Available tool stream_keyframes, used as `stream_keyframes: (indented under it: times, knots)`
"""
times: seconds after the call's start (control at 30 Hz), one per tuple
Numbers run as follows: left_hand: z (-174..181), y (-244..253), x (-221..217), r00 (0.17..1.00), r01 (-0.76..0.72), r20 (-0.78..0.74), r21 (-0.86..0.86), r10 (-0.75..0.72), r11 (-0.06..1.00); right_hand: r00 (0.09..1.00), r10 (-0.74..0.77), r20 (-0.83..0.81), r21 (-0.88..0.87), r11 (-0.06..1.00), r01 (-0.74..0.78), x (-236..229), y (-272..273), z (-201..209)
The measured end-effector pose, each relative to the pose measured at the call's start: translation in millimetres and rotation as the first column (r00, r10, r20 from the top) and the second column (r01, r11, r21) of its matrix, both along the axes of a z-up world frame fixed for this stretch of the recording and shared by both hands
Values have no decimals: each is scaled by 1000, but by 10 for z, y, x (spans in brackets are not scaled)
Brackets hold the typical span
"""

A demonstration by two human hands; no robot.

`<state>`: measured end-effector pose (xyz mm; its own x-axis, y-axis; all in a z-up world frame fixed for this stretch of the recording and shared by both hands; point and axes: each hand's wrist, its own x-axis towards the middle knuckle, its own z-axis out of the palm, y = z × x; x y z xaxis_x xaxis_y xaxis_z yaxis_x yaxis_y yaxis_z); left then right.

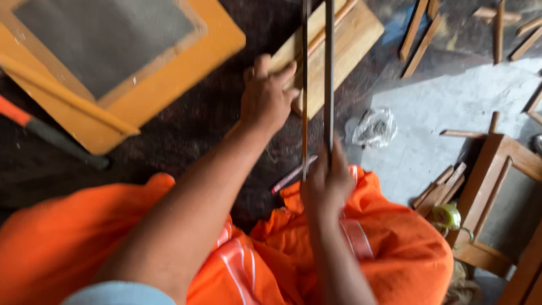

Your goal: The person measures and marks a wooden frame with a pencil, cuts a wooden strip with a hand saw, and hammers nails into the frame to secure the mesh. The person uses a hammer, hand saw, and pencil to complete the assembly.

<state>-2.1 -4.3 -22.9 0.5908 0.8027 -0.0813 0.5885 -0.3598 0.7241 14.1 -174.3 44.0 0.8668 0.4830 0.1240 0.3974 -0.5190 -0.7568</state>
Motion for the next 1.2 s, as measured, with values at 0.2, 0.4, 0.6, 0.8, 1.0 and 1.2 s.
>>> stream_keyframes:
  times: [0.2, 0.4, 0.6, 0.8, 1.0, 1.2]
  knots:
    - [71, 51, 47, 999, -36, 25, 25, 35, 999, 977, 132, 168, 58, 988, -143, 150, 158, -63]
    - [36, 8, 51, 1000, -19, 21, 16, 18, 1000, 988, 124, 91, 118, 984, -135, 144, 208, 156]
    - [164, 110, 66, 998, -55, -3, 36, 55, 998, 995, 99, -23, 116, 989, -96, 208, 339, 103]
    - [85, 58, 69, 999, -36, 27, 25, 35, 999, 995, 102, 14, 160, 982, -103, 189, 49, -167]
    - [149, 93, 76, 998, -53, 43, 64, 50, 997, 998, 69, -3, 74, 995, -69, 296, 195, -187]
    - [-57, 195, 118, 999, -31, 12, 150, 29, 988, 982, 133, 130, 113, 982, -148, 231, 238, 68]
